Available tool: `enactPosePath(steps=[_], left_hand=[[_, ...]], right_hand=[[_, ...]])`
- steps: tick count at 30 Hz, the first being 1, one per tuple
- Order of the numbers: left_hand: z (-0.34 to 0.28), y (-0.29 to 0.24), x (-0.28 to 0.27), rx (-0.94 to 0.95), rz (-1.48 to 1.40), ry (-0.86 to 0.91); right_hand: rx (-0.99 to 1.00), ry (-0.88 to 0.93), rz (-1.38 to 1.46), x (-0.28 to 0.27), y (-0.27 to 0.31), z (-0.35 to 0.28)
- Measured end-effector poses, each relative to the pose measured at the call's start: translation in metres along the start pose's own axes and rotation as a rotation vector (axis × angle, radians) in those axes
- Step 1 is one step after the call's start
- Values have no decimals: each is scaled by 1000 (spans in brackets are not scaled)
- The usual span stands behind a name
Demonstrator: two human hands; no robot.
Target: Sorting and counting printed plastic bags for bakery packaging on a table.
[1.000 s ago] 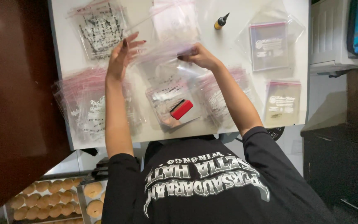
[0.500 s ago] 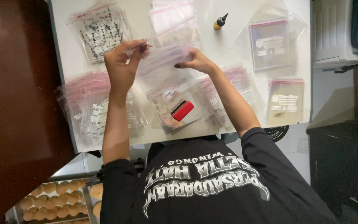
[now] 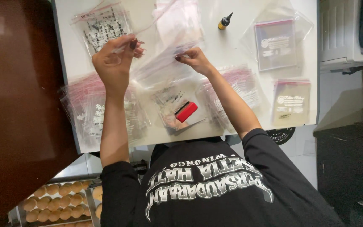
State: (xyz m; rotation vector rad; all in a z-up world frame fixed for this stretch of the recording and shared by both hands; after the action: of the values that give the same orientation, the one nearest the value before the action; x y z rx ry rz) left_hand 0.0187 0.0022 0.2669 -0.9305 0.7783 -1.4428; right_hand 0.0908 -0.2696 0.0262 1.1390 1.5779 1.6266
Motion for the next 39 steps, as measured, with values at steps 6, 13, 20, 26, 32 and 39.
enactPosePath(steps=[6, 13, 20, 26, 32, 39], left_hand=[[2, -7, 2, -4, -12, 12], [-2, -7, -26, 169, -128, -41], [-29, -42, -131, 278, 290, -337], [-122, 38, -195, -174, 579, -476], [-188, 97, -191, -377, 1057, -424], [-148, 108, -39, 139, 1167, 54]], right_hand=[[-8, -106, -277, -11, -30, 7], [-72, -14, 6, 9, -4, 12], [-73, -60, 239, -8, -30, 20], [-68, -180, 152, -19, -42, 26], [-60, -288, -23, -20, -42, 28], [-48, -246, 5, 0, -6, 23]])
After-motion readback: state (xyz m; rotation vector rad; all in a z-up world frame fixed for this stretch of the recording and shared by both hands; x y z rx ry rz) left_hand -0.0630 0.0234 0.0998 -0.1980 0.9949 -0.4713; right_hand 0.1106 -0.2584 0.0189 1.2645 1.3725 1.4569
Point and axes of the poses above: each hand's wrist, its own z-axis towards the middle knuckle, its own x-axis out of the palm, y = z × x, the point moved 4 cm from there along z, towards the middle knuckle, and after that the axes turned 3 degrees about x, right-handed, at the moved point
